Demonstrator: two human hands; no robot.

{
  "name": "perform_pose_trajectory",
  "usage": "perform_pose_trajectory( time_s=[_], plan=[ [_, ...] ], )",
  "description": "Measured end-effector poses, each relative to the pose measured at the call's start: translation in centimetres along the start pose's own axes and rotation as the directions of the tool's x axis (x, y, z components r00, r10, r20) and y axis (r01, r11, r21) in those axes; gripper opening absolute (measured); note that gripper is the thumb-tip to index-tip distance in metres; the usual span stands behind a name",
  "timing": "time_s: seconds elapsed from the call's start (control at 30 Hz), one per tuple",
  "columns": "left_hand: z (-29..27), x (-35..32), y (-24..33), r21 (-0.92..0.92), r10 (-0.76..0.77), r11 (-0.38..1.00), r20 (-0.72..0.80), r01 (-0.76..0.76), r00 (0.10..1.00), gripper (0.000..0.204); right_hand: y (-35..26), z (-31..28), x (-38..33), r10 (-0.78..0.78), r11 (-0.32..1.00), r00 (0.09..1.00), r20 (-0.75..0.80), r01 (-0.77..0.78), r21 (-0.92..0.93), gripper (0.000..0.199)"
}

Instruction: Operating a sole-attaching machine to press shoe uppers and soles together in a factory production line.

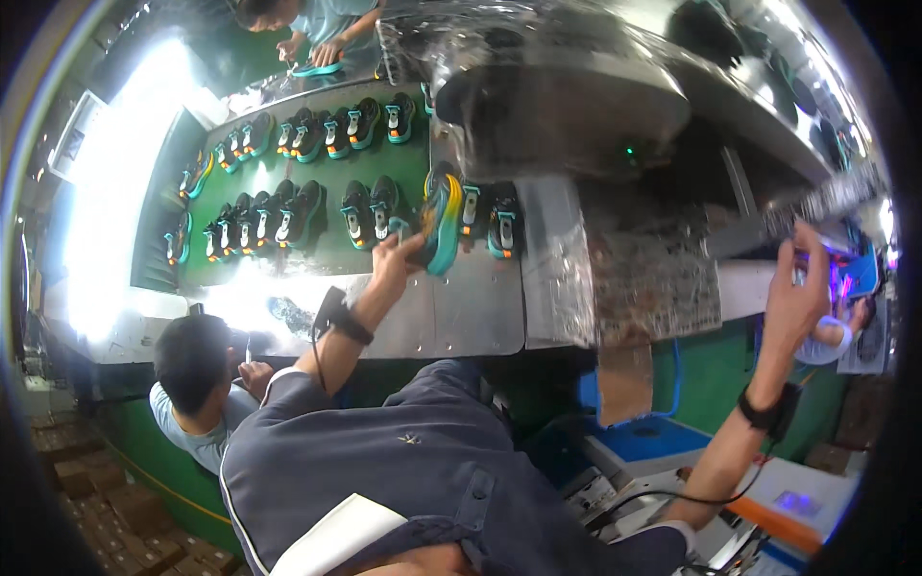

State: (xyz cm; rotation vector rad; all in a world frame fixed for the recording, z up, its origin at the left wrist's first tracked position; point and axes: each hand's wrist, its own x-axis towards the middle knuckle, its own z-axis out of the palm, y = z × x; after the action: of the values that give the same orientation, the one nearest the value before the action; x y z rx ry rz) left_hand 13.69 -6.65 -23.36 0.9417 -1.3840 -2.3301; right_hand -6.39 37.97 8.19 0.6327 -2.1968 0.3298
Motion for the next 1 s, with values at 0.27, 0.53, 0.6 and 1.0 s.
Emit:
perform_pose_trajectory(
  time_s=[0.27, 0.53, 0.6, 1.0],
  plan=[
    [-1.1, 26.1, 5.4, 0.001, -0.003, 1.0, -0.265, 0.004, 0.964, 0.043, -0.9, 15.3, 22.8, -0.397, 0.875, 0.856, 0.332, 0.462, -0.145, 0.071],
    [-1.3, 45.3, 4.0, 0.857, 0.478, 0.515, -0.267, -0.021, 0.837, 0.064, 1.3, 24.6, 34.0, -0.508, 0.784, 0.646, 0.57, 0.621, -0.005, 0.067],
    [-2.8, 46.2, 2.4, 0.919, 0.466, 0.388, -0.266, 0.075, 0.844, 0.071, 1.8, 26.8, 35.4, -0.542, 0.754, 0.631, 0.555, 0.657, -0.011, 0.065],
    [-8.1, 18.0, -10.2, 0.707, 0.643, 0.397, 0.242, -0.586, 0.727, 0.025, -12.7, 17.0, 26.8, -0.588, 0.809, 0.806, 0.064, 0.588, 0.022, 0.039]
  ],
)
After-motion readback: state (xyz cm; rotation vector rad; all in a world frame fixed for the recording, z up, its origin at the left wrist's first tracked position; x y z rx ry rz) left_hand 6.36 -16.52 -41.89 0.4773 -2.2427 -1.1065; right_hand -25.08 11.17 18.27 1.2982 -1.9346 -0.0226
